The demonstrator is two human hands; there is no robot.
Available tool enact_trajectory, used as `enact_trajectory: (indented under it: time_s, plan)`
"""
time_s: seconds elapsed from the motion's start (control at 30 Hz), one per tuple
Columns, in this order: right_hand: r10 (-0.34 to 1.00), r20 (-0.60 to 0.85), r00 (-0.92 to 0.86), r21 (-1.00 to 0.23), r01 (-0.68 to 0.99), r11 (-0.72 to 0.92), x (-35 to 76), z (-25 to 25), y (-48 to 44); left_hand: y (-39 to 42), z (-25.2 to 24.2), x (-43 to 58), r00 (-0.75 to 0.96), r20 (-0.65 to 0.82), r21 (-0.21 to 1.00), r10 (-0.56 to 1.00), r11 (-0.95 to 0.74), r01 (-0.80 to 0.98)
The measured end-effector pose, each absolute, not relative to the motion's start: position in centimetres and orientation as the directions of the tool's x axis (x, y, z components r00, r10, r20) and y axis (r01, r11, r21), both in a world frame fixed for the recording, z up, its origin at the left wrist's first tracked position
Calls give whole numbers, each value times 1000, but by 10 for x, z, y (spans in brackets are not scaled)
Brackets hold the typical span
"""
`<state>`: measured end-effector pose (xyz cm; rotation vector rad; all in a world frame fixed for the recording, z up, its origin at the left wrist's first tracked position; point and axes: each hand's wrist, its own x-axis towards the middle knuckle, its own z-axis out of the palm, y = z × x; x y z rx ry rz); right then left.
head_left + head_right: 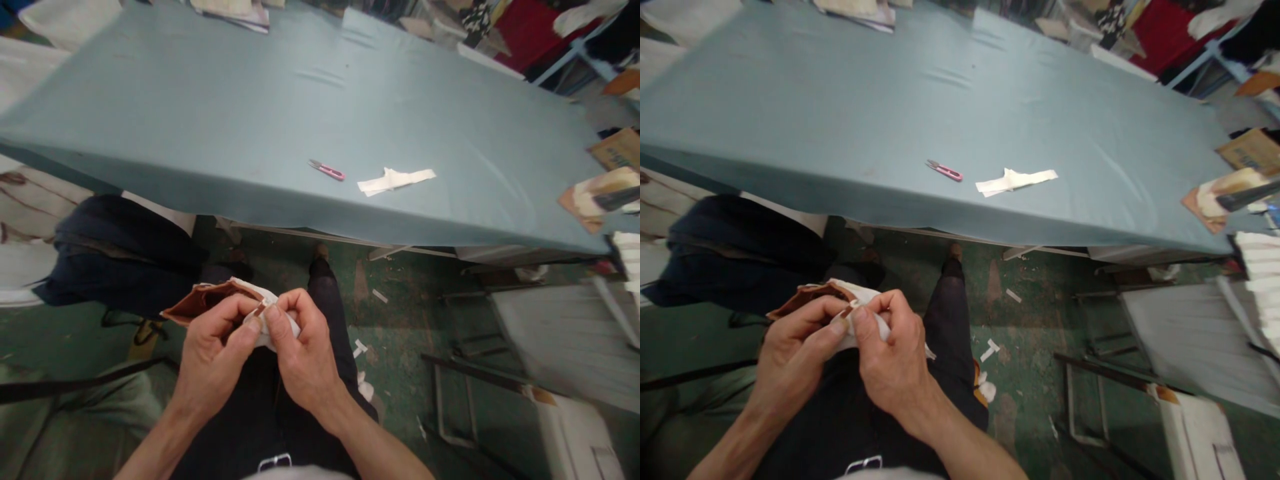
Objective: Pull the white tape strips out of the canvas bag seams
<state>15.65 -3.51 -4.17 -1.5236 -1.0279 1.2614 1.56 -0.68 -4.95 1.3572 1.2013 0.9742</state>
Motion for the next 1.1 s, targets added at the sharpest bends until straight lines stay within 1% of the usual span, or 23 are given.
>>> enact_trajectory:
  time_s: [0.17,0.23,0.3,0.4,0.47,0.57,0.67,0.77,0.87,0.97,1.1]
  plan:
    - [957,-266,119,-964,-21,-265,152,-46,-38,-15,-57,11,138,-66,992,988,50,119]
    - [952,-293,92,-954,-88,-285,152,-46,-36,-16,-56,10,124,-66,990,990,50,130]
    - [938,-347,15,-921,-191,-338,154,-44,-33,-16,-55,9,105,-55,989,993,40,140]
    - [896,-420,-141,-836,-323,-443,158,-43,-28,-16,-55,6,96,-59,990,994,46,136]
    - [885,-428,-186,-813,-350,-466,159,-43,-25,-17,-58,4,112,-82,993,990,71,95]
    - [889,-413,-200,-813,-359,-458,159,-43,-26,-19,-65,0,137,-114,993,984,115,-2]
    - [904,-401,-146,-852,-305,-427,156,-41,-31,-21,-70,-1,136,-129,986,982,142,-88]
    - [933,-356,-55,-920,-154,-360,153,-35,-36,-23,-71,-1,135,-158,972,978,179,-154]
    - [947,-319,-23,-948,-10,-319,153,-30,-40,-24,-70,-2,151,-175,963,973,201,-182]
    - [953,-302,-4,-951,69,-301,153,-28,-42,-24,-69,-3,165,-178,966,970,204,-158]
    - [958,-286,21,-947,147,-286,153,-29,-41,-22,-69,-5,150,-189,981,971,194,-23]
